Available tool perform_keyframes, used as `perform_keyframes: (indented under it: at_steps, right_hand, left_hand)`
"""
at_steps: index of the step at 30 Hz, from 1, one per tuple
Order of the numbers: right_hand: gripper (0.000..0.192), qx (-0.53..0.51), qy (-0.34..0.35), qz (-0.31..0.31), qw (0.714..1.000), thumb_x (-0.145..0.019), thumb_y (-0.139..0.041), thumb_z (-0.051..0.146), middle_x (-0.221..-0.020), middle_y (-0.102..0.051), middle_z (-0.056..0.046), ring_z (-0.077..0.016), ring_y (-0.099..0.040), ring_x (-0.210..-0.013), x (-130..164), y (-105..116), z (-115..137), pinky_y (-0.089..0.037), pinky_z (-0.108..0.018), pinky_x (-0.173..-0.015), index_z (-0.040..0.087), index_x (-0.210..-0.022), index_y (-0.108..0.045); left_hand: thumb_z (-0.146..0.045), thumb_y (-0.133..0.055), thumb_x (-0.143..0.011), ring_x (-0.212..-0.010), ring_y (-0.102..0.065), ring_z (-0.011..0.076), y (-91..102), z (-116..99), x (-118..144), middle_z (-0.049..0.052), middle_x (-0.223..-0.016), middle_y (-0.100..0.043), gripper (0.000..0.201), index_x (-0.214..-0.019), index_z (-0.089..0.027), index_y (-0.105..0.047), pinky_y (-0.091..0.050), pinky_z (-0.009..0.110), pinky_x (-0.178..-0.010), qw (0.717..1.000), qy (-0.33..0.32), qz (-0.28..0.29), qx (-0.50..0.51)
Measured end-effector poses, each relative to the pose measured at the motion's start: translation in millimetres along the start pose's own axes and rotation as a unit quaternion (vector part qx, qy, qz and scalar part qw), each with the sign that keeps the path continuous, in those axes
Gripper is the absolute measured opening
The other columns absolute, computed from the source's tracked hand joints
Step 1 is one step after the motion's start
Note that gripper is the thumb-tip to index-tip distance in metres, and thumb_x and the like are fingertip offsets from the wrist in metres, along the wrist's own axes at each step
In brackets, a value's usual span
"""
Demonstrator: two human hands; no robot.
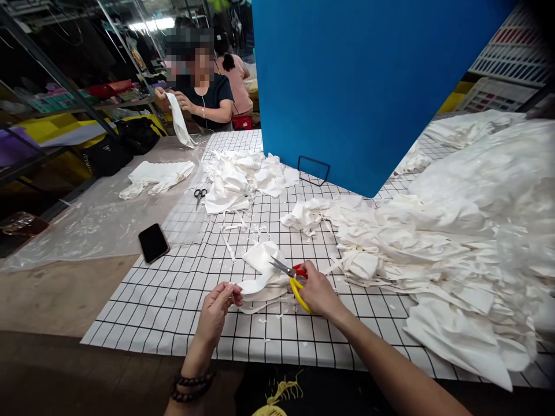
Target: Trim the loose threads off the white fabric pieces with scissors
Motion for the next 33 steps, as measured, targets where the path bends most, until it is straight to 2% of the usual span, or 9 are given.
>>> perform_keyframes:
  at_steps: [5, 9, 12, 17, 22, 25, 28, 31, 33]
  right_hand:
    - [0.023, -0.004, -0.007, 0.013, 1.000, -0.070, -0.066, 0.019, -0.084, -0.067, -0.001, -0.0189, -0.061, -0.074, -16, 9, 3, -0.040, -0.025, -0.060, 0.024, -0.085, -0.050]
    - [0.019, -0.015, -0.032, 0.009, 0.999, -0.073, -0.064, 0.022, -0.087, -0.067, -0.002, -0.0174, -0.061, -0.071, -27, 38, -3, -0.041, -0.025, -0.058, 0.023, -0.084, -0.048]
    - [0.024, -0.022, -0.028, 0.026, 0.999, -0.070, -0.068, 0.023, -0.092, -0.067, -0.003, -0.0180, -0.061, -0.073, -30, 44, -3, -0.043, -0.026, -0.059, 0.023, -0.085, -0.049]
    - [0.034, -0.047, 0.011, 0.058, 0.997, -0.067, -0.072, 0.027, -0.097, -0.067, -0.003, -0.0192, -0.063, -0.079, -23, 9, 9, -0.047, -0.028, -0.064, 0.024, -0.089, -0.047]
    - [0.040, -0.060, 0.093, 0.044, 0.993, -0.069, -0.061, 0.012, -0.100, -0.065, -0.001, -0.0185, -0.061, -0.089, -34, -25, 25, -0.045, -0.029, -0.075, 0.025, -0.105, -0.048]
    - [0.034, -0.068, 0.137, 0.060, 0.987, -0.068, -0.061, 0.011, -0.087, -0.066, 0.002, -0.0169, -0.060, -0.078, -48, -30, 30, -0.044, -0.027, -0.069, 0.025, -0.098, -0.053]
    - [0.025, -0.083, 0.163, 0.046, 0.982, -0.069, -0.060, 0.014, -0.082, -0.064, 0.003, -0.0153, -0.058, -0.069, -55, -21, 31, -0.044, -0.026, -0.062, 0.024, -0.091, -0.053]
    - [0.023, -0.107, 0.193, -0.018, 0.975, -0.074, -0.056, 0.016, -0.090, -0.062, 0.000, -0.0149, -0.056, -0.071, -51, 0, 35, -0.045, -0.027, -0.063, 0.024, -0.095, -0.049]
    - [0.023, -0.124, 0.215, -0.064, 0.967, -0.077, -0.053, 0.017, -0.096, -0.060, -0.002, -0.0149, -0.054, -0.073, -41, 15, 41, -0.047, -0.028, -0.066, 0.024, -0.097, -0.045]
  left_hand:
    - [-0.038, -0.067, -0.080, -0.080, -0.055, 0.0145, 2.0, -15, 3, 0.003, -0.079, -0.063, 0.023, -0.075, -0.015, -0.069, -0.045, 0.022, -0.074, 0.996, -0.061, -0.059, 0.021]
    - [-0.038, -0.069, -0.080, -0.076, -0.057, 0.0138, 2.1, -28, 15, 0.001, -0.082, -0.063, 0.021, -0.080, -0.017, -0.067, -0.049, 0.023, -0.070, 0.991, -0.021, -0.036, 0.124]
    - [-0.033, -0.075, -0.076, -0.070, -0.055, 0.0081, -0.1, -34, 19, -0.001, -0.088, -0.062, 0.020, -0.085, -0.017, -0.068, -0.048, 0.016, -0.060, 0.983, -0.020, -0.082, 0.166]
    - [-0.028, -0.074, -0.076, -0.073, -0.059, 0.0082, -0.2, -43, 12, -0.001, -0.088, -0.064, 0.017, -0.086, -0.015, -0.069, -0.051, 0.016, -0.064, 0.964, -0.031, -0.154, 0.213]
    - [-0.023, -0.067, -0.081, -0.079, -0.060, 0.0097, 6.7, -43, 0, 0.000, -0.091, -0.065, 0.011, -0.089, -0.016, -0.070, -0.051, 0.017, -0.069, 0.961, -0.049, -0.162, 0.219]
    - [-0.032, -0.068, -0.079, -0.083, -0.059, 0.0125, 14.9, -39, -4, 0.000, -0.090, -0.065, 0.015, -0.083, -0.017, -0.070, -0.049, 0.019, -0.071, 0.973, -0.064, -0.156, 0.158]
    - [-0.041, -0.068, -0.076, -0.093, -0.059, 0.0216, 23.7, -44, -1, 0.005, -0.089, -0.066, 0.025, -0.067, -0.018, -0.068, -0.048, 0.026, -0.075, 0.987, -0.082, -0.126, -0.063]
    - [-0.043, -0.076, -0.067, -0.107, -0.053, 0.0313, 21.3, -57, 12, 0.011, -0.106, -0.064, 0.028, -0.056, -0.019, -0.066, -0.045, 0.031, -0.079, 0.923, -0.125, -0.170, -0.323]
    - [-0.047, -0.072, -0.072, -0.099, -0.056, 0.0299, 3.9, -61, 21, 0.012, -0.104, -0.064, 0.030, -0.062, -0.019, -0.069, -0.046, 0.032, -0.075, 0.914, -0.112, -0.153, -0.358]
Point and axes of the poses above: each hand's wrist, its own x-axis away from the middle knuckle, its own y-axis out of the back of the hand, z = x × y, the point moved 2 cm from there along -x, towards the middle knuckle
